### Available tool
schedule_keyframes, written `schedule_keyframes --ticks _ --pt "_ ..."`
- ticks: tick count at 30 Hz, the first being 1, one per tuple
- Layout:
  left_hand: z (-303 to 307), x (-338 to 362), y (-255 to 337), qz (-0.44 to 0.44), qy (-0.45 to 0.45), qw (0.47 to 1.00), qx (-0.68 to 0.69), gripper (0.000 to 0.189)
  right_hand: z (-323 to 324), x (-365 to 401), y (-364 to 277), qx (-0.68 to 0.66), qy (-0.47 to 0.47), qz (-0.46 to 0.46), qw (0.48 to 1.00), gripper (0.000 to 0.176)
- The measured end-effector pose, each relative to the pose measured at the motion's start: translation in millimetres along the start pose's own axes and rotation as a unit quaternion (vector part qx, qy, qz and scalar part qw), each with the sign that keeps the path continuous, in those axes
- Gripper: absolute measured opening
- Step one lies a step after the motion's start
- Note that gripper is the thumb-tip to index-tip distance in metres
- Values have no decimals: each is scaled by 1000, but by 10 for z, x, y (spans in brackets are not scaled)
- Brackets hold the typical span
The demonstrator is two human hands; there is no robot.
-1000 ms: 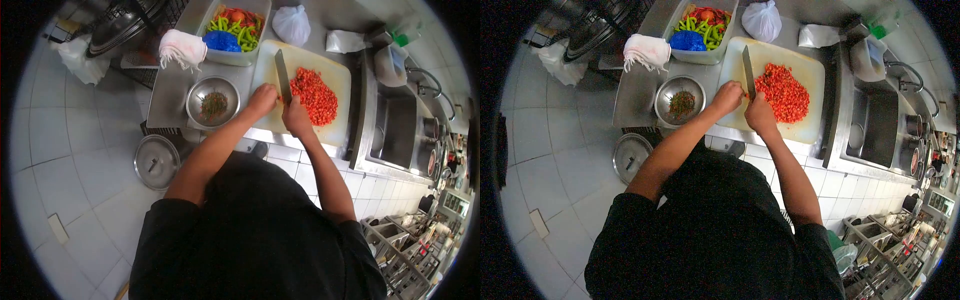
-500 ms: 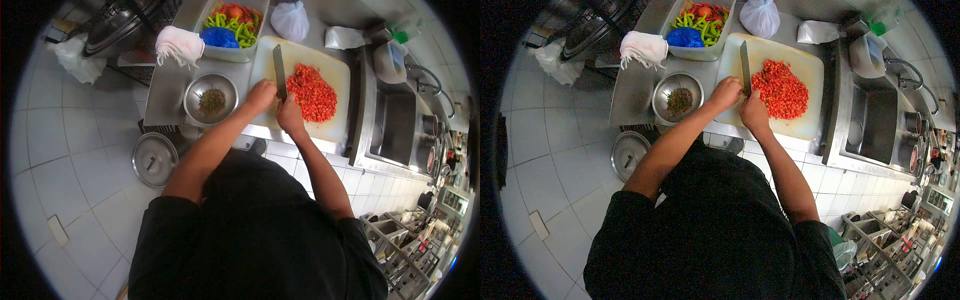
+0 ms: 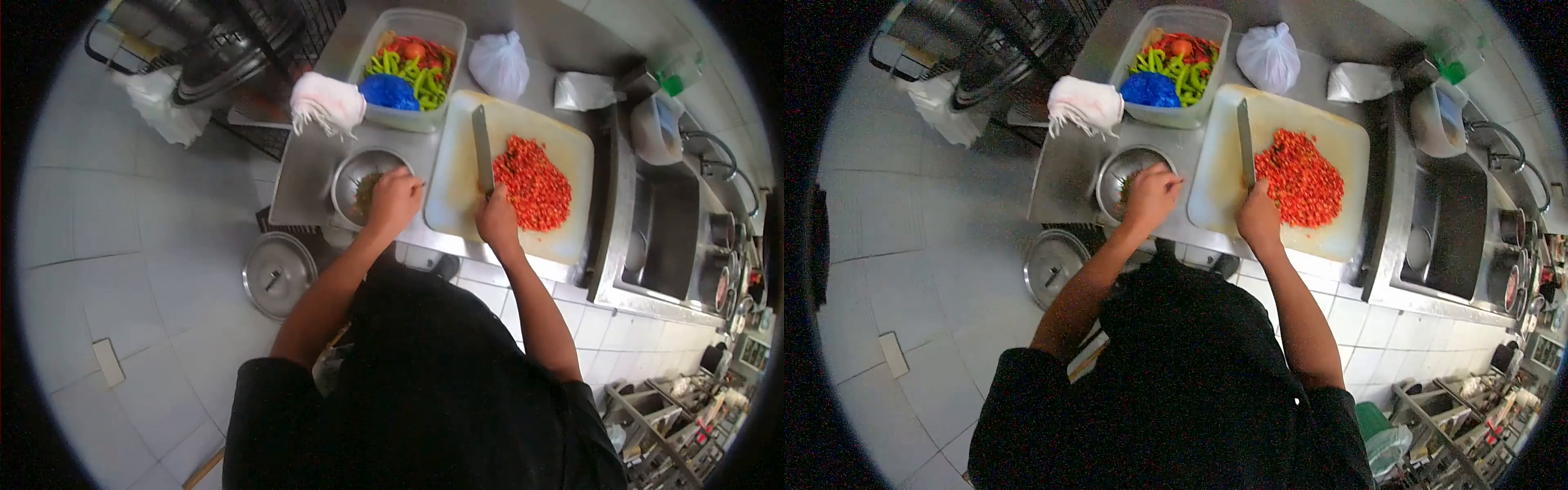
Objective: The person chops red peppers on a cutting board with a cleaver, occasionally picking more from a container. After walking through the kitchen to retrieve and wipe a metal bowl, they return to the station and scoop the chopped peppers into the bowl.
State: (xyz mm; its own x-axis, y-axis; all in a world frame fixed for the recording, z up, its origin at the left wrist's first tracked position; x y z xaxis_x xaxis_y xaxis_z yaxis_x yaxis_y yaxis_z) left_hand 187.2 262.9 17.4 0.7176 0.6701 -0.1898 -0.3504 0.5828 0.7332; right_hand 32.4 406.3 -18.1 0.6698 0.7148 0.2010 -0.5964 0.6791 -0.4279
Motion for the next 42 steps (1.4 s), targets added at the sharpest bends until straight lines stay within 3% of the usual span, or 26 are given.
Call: schedule_keyframes --ticks 4,8,11,14,18,20,23,25,26,28,32,42 --pt "444 255 -279 83 33 994 -60 19 -21 17 23 -21 9 3 1000 24" --pt "581 126 -217 74 64 994 -55 23 -12 16 5 -37 9 -4 999 23" --pt "581 -314 -31 2 76 997 28 24 12 46 -36 -23 9 -13 1000 24" --pt "556 -1027 136 -68 93 993 22 21 15 48 -39 2 6 -32 999 20" --pt "368 -2096 -105 -72 114 991 -23 17 -19 57 -52 17 12 -43 999 17" --pt "212 -2700 -311 -2 4 994 -108 17 -1 65 -74 14 4 -54 998 17" --pt "60 -3219 -549 24 -14 996 -88 20 -14 78 -63 23 -12 -77 997 18" --pt "-134 -3491 -762 18 -49 974 -221 20 -24 84 -62 13 -10 -71 997 19" --pt "-201 -3623 -897 16 -56 974 -217 20 -19 91 -53 14 -11 -79 997 19" --pt "-245 -3699 -835 -19 -97 963 -251 23 -1 94 -67 23 -19 -83 996 20" --pt "-262 -3620 -717 -7 -151 934 -324 26 -3 102 -75 25 -31 -100 994 20" --pt "-457 -3866 -1046 -49 -176 925 -333 21 33 282 107 -24 35 -109 993 21"
Point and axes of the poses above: each hand's wrist, its own x-axis away from the middle knuckle, its own z-axis out of the back of the hand, y = z × x, the point moved 6 cm from there along -x, towards the middle knuckle, and after that the axes turned 10 degrees about x, right-handed, at the moved point
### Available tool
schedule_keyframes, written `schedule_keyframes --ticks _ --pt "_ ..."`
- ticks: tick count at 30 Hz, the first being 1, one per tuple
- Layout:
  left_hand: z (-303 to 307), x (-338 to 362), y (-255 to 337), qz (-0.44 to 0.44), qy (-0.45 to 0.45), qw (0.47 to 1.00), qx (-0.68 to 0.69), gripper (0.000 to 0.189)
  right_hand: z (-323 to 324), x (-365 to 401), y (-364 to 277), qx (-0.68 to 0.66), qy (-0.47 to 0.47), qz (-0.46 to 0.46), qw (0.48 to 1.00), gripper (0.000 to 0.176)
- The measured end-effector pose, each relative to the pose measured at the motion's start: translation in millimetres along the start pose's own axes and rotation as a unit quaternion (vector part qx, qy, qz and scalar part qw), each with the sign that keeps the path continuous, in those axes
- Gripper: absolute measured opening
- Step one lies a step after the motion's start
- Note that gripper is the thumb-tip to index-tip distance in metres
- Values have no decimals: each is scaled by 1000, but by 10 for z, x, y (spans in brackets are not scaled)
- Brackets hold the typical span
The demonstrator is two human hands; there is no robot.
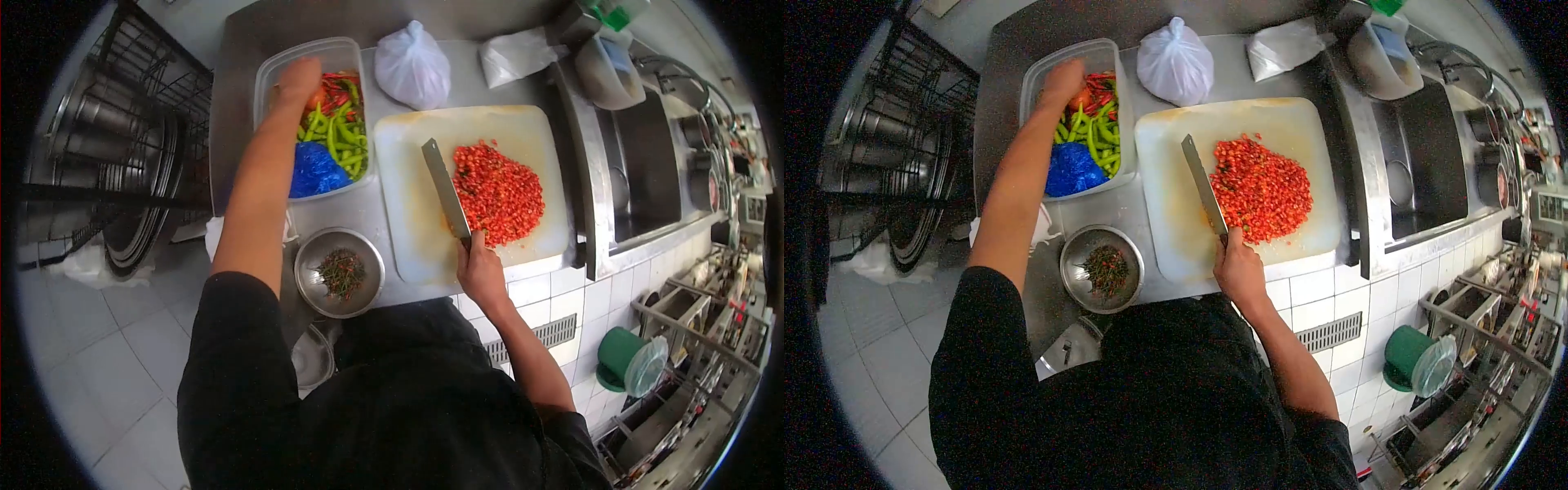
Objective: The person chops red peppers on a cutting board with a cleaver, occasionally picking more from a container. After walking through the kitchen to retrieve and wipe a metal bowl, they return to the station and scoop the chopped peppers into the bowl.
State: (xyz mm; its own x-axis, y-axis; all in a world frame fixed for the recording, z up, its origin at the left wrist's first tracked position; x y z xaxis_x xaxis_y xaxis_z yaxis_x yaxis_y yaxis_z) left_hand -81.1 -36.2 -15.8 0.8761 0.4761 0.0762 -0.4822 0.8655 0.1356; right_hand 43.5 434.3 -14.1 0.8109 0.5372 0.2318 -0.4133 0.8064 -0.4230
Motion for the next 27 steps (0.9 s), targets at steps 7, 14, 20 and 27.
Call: schedule_keyframes --ticks 7,14,20,27 --pt "464 292 166 -14 105 990 97 20 57 -22 78 -11 -2 -19 1000 23" --pt "1375 1489 934 10 245 926 287 18 170 -53 27 -43 -5 -6 999 24" --pt "64 2941 1848 1 76 940 333 13 53 -20 147 -62 23 87 994 24" --pt "-556 3300 1976 17 94 935 343 18 78 -33 99 -54 11 112 992 22"
Point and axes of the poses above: each hand's wrist, its own x-axis away from the middle knuckle, its own z-axis out of the back of the hand, y = z × x, the point moved 6 cm from there along -x, towards the middle knuckle, and after that the axes turned 10 degrees about x, right-handed, at the moved point
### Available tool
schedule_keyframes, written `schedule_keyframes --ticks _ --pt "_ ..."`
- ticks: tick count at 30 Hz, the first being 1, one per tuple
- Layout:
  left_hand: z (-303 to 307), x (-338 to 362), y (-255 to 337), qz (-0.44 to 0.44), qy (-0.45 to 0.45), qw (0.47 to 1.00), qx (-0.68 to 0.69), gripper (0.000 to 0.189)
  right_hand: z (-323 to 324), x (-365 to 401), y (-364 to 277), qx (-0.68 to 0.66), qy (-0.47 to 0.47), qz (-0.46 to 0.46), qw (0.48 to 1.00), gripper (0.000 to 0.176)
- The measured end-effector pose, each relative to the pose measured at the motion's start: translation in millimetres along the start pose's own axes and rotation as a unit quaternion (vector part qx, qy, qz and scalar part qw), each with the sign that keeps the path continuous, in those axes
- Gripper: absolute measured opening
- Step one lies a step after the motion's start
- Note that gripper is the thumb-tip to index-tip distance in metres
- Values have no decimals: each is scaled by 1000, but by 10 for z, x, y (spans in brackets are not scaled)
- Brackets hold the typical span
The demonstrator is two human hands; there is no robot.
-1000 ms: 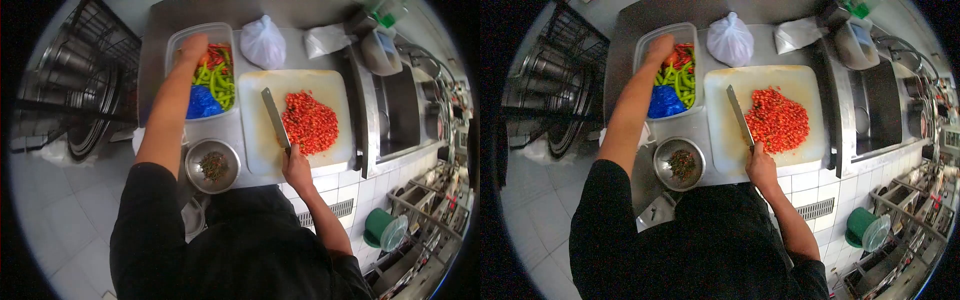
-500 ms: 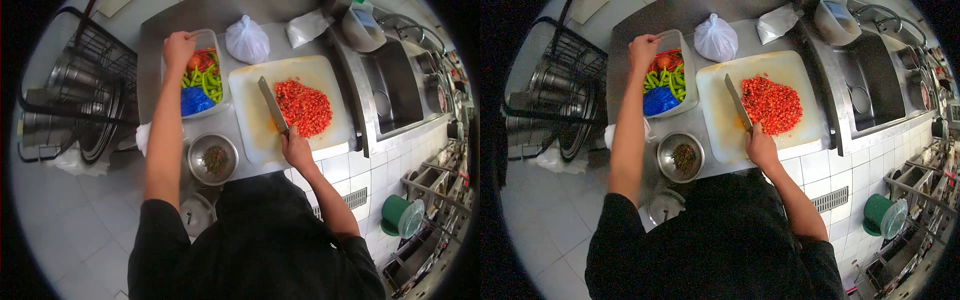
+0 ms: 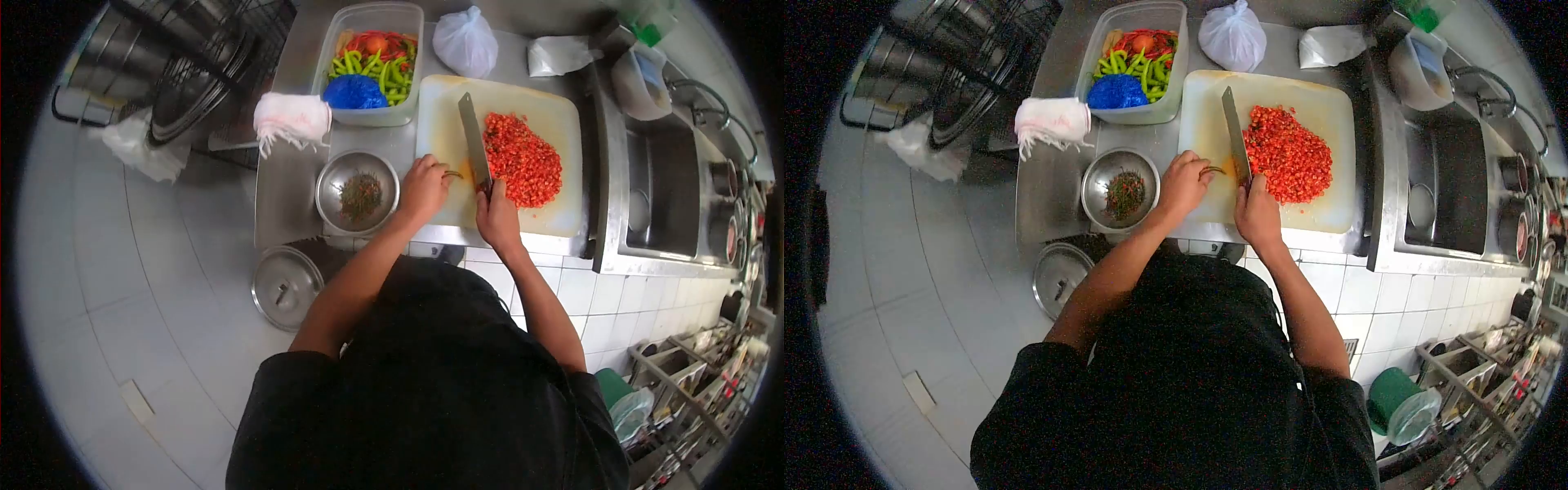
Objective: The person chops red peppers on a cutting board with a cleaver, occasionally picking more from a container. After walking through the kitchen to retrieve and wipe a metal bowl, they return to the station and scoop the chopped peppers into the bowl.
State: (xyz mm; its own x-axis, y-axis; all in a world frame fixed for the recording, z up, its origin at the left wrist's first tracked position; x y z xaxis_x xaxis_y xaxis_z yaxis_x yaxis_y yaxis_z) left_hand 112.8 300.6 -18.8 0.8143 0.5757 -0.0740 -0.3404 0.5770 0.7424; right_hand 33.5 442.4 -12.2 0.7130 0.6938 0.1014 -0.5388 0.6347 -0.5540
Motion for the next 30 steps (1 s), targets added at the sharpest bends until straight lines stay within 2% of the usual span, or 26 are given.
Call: schedule_keyframes --ticks 1,5,11,16,23,26,28,30 --pt "36 33 39 -41 30 999 7 21 4 -16 -14 0 2 4 1000 22" --pt "101 263 46 -23 54 998 -29 27 38 -10 -127 -6 1 24 1000 22" --pt "41 388 -2 5 93 993 -66 17 -9 -67 -114 25 -17 26 999 23" --pt "-2 325 3 -30 116 990 -71 5 28 -119 -144 42 -29 26 998 22" --pt "-56 304 -1 -29 124 991 -41 4 -38 -168 -183 74 -42 16 996 20" --pt "-33 260 -18 -24 103 994 -26 4 -128 -244 -157 88 -30 22 995 20" --pt "-82 236 -46 25 52 998 -26 11 -39 -275 -181 66 -51 15 996 22" --pt "-55 209 -30 17 52 998 -25 11 21 -283 -236 80 -57 9 995 23"
Point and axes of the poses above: each hand's wrist, its own x-axis away from the middle knuckle, its own z-axis out of the back of the hand, y = z × x, the point moved 6 cm from there along -x, towards the middle knuckle, and after that the axes turned 10 degrees about x, right-handed, at the moved point
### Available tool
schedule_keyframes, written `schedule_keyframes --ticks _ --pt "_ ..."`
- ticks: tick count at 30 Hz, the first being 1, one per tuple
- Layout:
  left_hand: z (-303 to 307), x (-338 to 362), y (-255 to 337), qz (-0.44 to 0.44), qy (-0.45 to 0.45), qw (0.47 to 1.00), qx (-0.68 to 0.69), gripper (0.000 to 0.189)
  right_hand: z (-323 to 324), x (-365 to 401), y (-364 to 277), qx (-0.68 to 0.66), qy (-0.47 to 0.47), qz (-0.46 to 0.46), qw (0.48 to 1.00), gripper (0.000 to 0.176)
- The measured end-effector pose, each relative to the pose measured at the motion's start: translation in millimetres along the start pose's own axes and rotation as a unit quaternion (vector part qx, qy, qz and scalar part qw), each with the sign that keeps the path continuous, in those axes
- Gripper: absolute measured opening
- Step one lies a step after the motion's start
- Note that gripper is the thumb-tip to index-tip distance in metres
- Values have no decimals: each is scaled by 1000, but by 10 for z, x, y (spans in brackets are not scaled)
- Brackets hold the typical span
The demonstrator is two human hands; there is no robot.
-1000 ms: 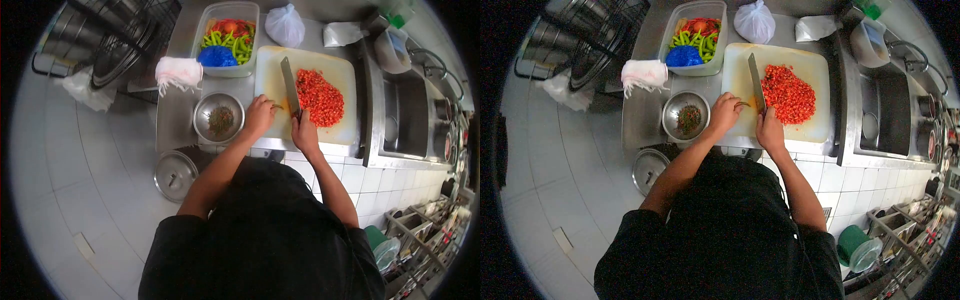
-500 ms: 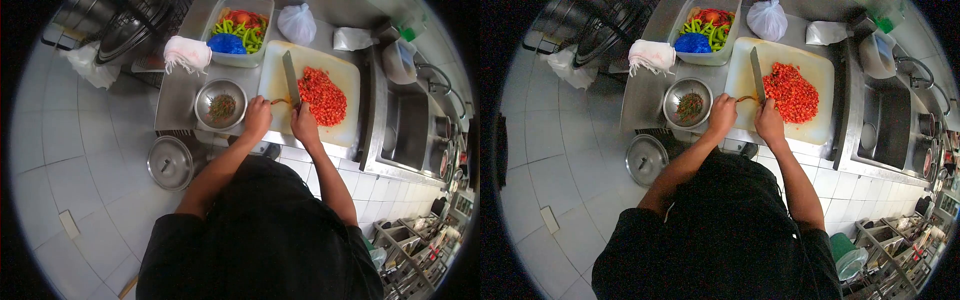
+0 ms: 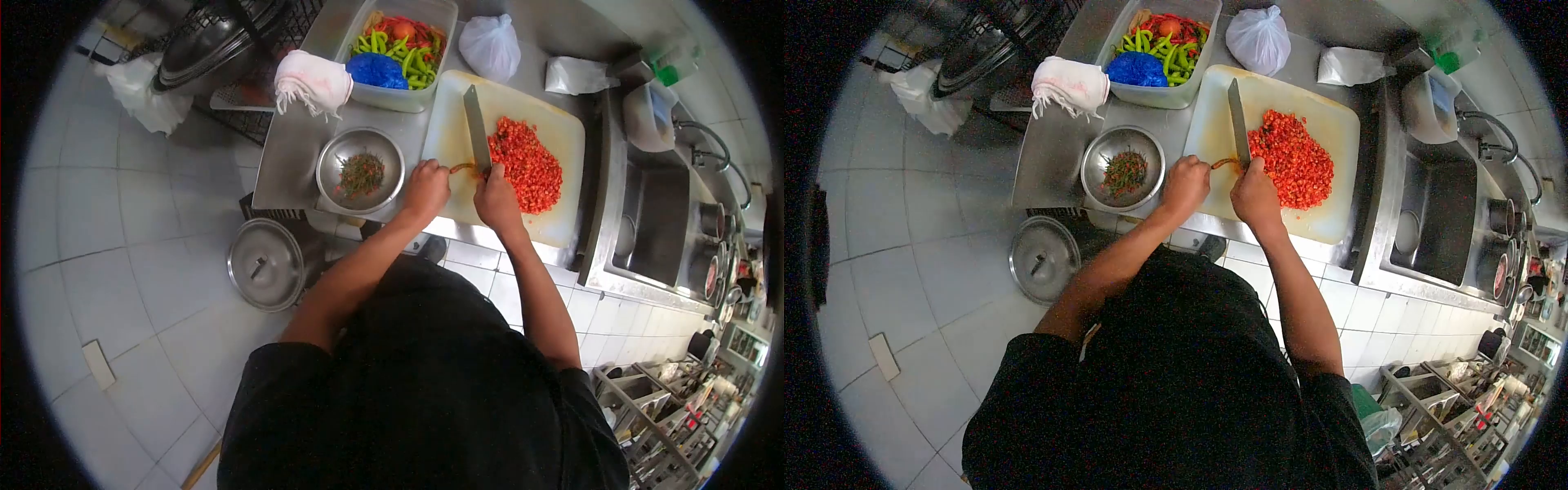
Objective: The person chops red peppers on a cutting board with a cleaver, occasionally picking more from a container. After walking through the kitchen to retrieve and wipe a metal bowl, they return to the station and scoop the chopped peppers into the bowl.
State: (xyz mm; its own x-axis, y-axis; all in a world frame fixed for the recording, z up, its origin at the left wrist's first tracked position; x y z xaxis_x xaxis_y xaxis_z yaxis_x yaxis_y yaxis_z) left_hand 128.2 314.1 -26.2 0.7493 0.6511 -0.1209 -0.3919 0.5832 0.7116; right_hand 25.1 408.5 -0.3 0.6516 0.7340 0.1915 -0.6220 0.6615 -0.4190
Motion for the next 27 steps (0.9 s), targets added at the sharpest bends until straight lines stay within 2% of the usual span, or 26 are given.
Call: schedule_keyframes --ticks 5,8,12,17,19,23,27 --pt "18 -25 9 -10 -11 1000 6 12 -163 -11 38 14 17 -5 1000 25" --pt "-38 -113 -8 -10 -33 999 -24 13 -20 -6 17 18 -8 25 999 26" --pt "-53 -28 28 -20 -35 999 -7 11 -135 85 5 19 14 -15 1000 24" --pt "-63 -158 6 -14 -34 999 -18 11 -64 -60 61 18 15 35 999 26" --pt "-94 -118 -2 -18 -44 999 -4 12 -140 23 93 29 5 -11 1000 26" --pt "-106 -44 9 -23 -43 999 -16 11 -111 24 53 29 16 15 999 26" --pt "-94 -129 24 -36 -53 998 -6 11 -23 46 1 31 -11 -12 999 25"
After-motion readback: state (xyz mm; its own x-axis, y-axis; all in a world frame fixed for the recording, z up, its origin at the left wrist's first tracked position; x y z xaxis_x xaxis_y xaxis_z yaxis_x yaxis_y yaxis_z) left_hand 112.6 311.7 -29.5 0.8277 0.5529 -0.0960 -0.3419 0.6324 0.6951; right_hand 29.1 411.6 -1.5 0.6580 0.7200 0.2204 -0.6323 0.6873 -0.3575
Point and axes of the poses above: each hand's wrist, its own x-axis away from the middle knuckle, its own z-axis out of the back of the hand, y = z × x, the point moved 6 cm from there along -x, towards the middle knuckle, and after that the axes turned 10 degrees about x, right-handed, at the moved point
